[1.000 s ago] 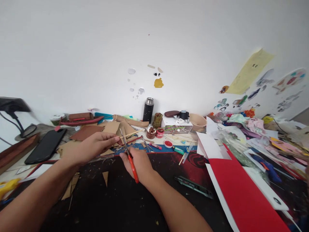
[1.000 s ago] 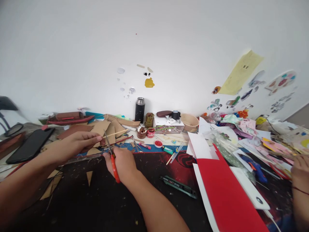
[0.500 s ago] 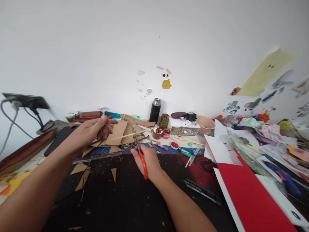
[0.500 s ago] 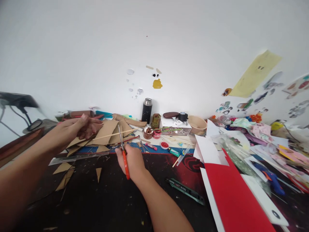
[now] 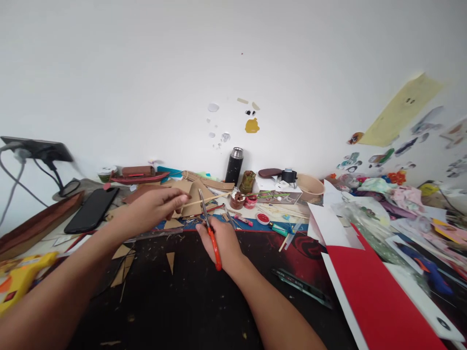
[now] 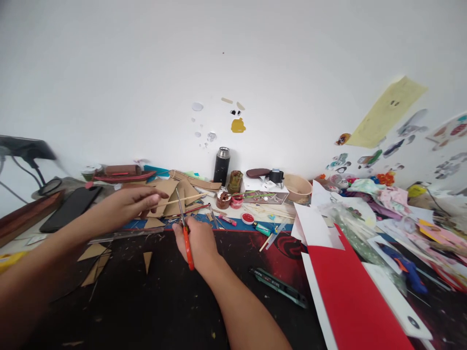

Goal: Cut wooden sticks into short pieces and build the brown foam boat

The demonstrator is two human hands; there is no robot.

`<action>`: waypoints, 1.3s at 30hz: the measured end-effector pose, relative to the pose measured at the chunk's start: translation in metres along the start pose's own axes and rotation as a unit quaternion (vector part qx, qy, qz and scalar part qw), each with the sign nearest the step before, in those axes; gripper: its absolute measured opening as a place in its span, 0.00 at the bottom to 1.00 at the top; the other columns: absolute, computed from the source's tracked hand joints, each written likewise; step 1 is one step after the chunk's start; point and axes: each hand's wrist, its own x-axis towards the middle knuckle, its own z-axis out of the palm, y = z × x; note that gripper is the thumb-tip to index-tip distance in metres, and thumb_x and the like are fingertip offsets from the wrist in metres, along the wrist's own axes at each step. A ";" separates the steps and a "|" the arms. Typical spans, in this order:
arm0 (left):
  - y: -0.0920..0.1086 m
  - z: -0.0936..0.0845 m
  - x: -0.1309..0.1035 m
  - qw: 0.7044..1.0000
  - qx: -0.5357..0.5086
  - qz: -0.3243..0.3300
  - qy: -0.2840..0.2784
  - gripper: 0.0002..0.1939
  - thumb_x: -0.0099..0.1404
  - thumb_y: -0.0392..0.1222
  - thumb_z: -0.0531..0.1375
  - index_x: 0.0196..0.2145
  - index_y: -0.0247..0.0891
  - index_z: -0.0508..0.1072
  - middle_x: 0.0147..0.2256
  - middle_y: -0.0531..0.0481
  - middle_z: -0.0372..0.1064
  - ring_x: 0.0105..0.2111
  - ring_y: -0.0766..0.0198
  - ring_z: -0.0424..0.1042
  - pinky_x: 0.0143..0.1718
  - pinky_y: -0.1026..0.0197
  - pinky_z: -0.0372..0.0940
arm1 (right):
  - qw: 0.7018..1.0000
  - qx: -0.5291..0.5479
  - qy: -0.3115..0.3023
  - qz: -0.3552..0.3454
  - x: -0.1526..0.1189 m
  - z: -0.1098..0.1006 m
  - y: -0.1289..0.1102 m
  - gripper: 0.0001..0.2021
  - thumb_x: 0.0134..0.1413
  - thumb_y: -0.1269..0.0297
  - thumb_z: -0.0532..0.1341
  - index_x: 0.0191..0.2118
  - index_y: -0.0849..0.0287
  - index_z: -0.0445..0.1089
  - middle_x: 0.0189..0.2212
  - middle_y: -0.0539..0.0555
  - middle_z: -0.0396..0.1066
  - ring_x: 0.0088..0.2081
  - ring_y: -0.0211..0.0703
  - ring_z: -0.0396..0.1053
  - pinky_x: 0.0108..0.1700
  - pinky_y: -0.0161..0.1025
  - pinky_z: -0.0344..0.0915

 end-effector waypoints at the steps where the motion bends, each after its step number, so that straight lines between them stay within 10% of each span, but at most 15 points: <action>1: 0.001 0.004 0.000 0.999 0.036 0.012 -0.005 0.30 0.73 0.69 0.51 0.42 0.41 0.80 0.35 0.45 0.79 0.33 0.53 0.76 0.35 0.57 0.68 | 1.000 -0.005 0.000 0.002 0.000 0.000 0.000 0.11 0.71 0.55 0.65 0.38 0.55 0.75 0.32 0.55 0.81 0.36 0.50 0.79 0.42 0.39 0.67; 27: 0.005 0.021 0.001 0.931 0.354 0.085 -0.013 0.14 0.73 0.39 0.53 0.42 0.42 0.79 0.37 0.41 0.82 0.33 0.51 0.79 0.30 0.57 0.59 | 0.997 0.071 -0.011 -0.018 -0.002 -0.002 0.003 0.19 0.65 0.45 0.70 0.47 0.56 0.80 0.31 0.53 0.80 0.35 0.48 0.79 0.41 0.38 0.69; 39: -0.005 0.031 0.002 0.963 0.255 0.076 0.033 0.24 0.77 0.55 0.48 0.41 0.43 0.81 0.33 0.42 0.83 0.32 0.52 0.78 0.32 0.57 0.58 | 0.998 0.001 -0.058 0.024 -0.003 -0.001 -0.014 0.16 0.65 0.46 0.70 0.42 0.55 0.80 0.38 0.56 0.83 0.41 0.52 0.81 0.44 0.40 0.69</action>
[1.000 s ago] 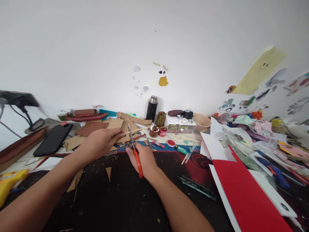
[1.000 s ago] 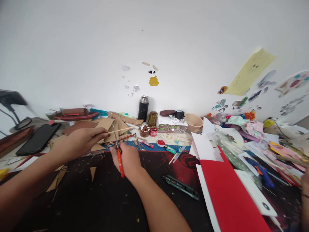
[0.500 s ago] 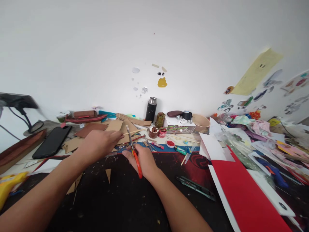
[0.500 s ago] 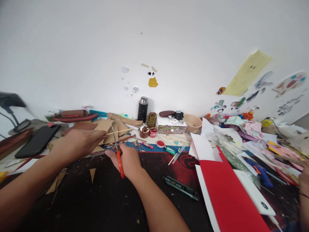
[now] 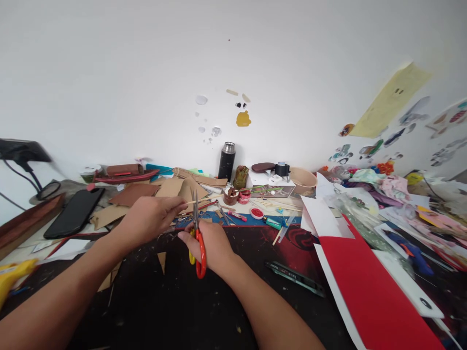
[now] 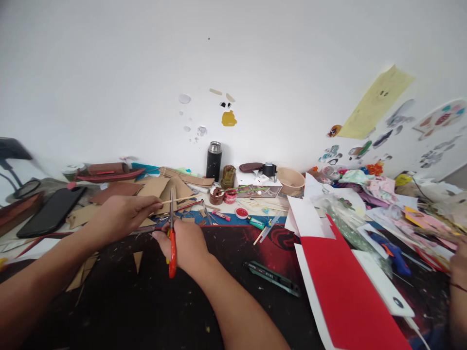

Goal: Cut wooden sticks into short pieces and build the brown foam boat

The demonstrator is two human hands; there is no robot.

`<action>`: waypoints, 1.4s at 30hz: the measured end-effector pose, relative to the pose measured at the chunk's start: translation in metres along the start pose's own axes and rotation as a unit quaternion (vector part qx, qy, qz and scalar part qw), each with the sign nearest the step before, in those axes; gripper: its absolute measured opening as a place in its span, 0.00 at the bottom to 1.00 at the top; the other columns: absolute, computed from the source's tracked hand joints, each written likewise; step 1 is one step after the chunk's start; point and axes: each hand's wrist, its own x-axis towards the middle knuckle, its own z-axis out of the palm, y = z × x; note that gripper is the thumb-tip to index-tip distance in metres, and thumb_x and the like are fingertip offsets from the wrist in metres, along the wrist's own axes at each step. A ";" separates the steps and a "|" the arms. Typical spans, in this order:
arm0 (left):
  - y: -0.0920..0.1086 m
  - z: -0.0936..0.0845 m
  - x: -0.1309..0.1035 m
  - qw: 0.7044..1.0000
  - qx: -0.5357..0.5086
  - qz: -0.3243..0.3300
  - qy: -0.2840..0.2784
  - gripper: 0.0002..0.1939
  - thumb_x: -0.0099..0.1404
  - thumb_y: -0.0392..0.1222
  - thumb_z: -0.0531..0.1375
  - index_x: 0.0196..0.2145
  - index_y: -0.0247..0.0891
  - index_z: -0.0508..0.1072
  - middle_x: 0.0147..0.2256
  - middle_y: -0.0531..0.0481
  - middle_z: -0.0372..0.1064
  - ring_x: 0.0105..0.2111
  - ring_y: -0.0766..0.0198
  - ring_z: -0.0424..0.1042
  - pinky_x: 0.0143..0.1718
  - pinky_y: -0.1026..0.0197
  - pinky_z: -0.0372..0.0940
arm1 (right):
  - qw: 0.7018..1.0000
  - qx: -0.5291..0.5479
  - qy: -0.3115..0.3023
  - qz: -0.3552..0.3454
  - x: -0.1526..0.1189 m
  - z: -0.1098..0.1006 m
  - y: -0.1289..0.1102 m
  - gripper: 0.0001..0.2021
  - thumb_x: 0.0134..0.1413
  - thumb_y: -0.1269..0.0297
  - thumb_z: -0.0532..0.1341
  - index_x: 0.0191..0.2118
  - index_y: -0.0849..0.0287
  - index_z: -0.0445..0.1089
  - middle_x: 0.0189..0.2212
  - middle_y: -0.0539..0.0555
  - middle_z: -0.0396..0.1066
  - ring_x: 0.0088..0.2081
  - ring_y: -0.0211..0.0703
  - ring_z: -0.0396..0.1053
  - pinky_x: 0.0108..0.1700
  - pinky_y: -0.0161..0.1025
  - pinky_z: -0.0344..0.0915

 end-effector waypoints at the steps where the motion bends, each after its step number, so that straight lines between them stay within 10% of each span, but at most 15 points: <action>1: 0.001 -0.002 0.000 1.000 -0.016 -0.003 0.000 0.25 0.77 0.56 0.48 0.41 0.42 0.81 0.33 0.43 0.82 0.32 0.52 0.78 0.32 0.57 0.58 | 1.000 -0.008 -0.001 0.003 0.000 -0.001 -0.001 0.17 0.65 0.45 0.69 0.43 0.56 0.80 0.39 0.57 0.84 0.43 0.53 0.81 0.45 0.40 0.69; 15: 0.004 -0.019 0.003 0.956 -0.280 -0.041 -0.073 0.31 0.72 0.70 0.50 0.30 0.41 0.75 0.28 0.50 0.73 0.31 0.56 0.71 0.35 0.60 0.64 | 0.995 -0.103 0.000 -0.011 0.001 -0.008 0.000 0.14 0.70 0.52 0.64 0.48 0.57 0.79 0.43 0.59 0.85 0.47 0.56 0.82 0.49 0.43 0.71; 28: 0.002 -0.006 0.001 0.999 0.037 0.003 -0.011 0.26 0.75 0.55 0.47 0.38 0.41 0.81 0.31 0.39 0.80 0.28 0.52 0.73 0.31 0.56 0.54 | 0.999 0.036 0.009 -0.032 0.001 -0.003 0.009 0.09 0.69 0.54 0.68 0.43 0.54 0.79 0.29 0.50 0.79 0.33 0.45 0.80 0.38 0.36 0.69; 42: -0.001 -0.020 0.004 0.951 -0.296 -0.061 -0.064 0.29 0.69 0.70 0.55 0.29 0.41 0.76 0.27 0.50 0.69 0.29 0.58 0.67 0.32 0.59 0.61 | 0.995 -0.077 0.046 -0.041 0.002 0.003 0.010 0.09 0.71 0.58 0.63 0.42 0.57 0.77 0.36 0.57 0.83 0.38 0.50 0.81 0.41 0.38 0.68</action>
